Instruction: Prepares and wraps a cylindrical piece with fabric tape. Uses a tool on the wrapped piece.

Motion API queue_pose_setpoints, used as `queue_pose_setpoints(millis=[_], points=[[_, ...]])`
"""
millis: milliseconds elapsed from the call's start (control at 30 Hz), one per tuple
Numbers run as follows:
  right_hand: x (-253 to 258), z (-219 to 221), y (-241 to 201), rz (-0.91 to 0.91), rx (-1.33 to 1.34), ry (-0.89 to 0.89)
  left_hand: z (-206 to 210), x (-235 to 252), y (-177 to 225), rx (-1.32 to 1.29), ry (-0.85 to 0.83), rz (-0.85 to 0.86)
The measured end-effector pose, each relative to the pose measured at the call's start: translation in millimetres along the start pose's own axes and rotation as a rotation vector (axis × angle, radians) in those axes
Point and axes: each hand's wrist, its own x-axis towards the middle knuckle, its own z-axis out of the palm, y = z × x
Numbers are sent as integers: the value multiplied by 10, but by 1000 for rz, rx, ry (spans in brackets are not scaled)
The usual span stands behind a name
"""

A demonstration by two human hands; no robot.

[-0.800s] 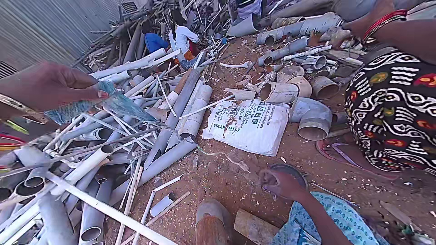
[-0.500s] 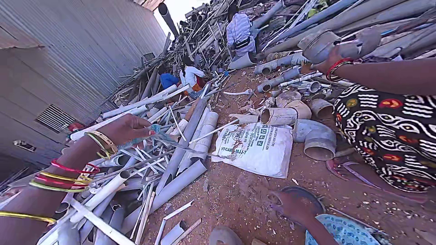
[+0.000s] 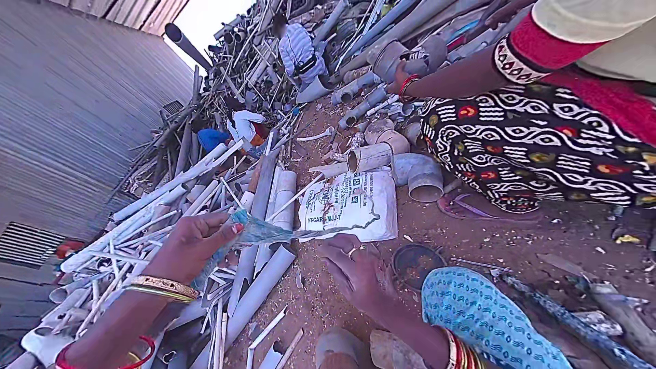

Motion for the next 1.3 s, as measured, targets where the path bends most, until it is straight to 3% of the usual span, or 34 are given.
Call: queue_pose_setpoints(millis=[167,367,467,633,900,967,1133,1300], points=[[385,186,-167,-59,52,-98,72,-222,-38,-40,4,64],[48,81,-404,-166,-9,-165,-19,-426,-162,-90,43,29],[-72,34,-454,-127,-22,-89,-35,-516,-244,-116,34,68],[-37,37,-497,-81,-56,-128,151,-728,-279,-177,-42,78],[-261,2,-615,-328,-145,-183,186,-735,-148,-191,-7,-66],[-366,22,-533,-283,-130,-267,235,-728,-192,-184,-60,-43],[-180,-162,-631,-16,179,-62,257,-716,-329,-144,-152,74],[-25,-263,-542,229,364,-37,458,-788,-347,-109,-233,136]])
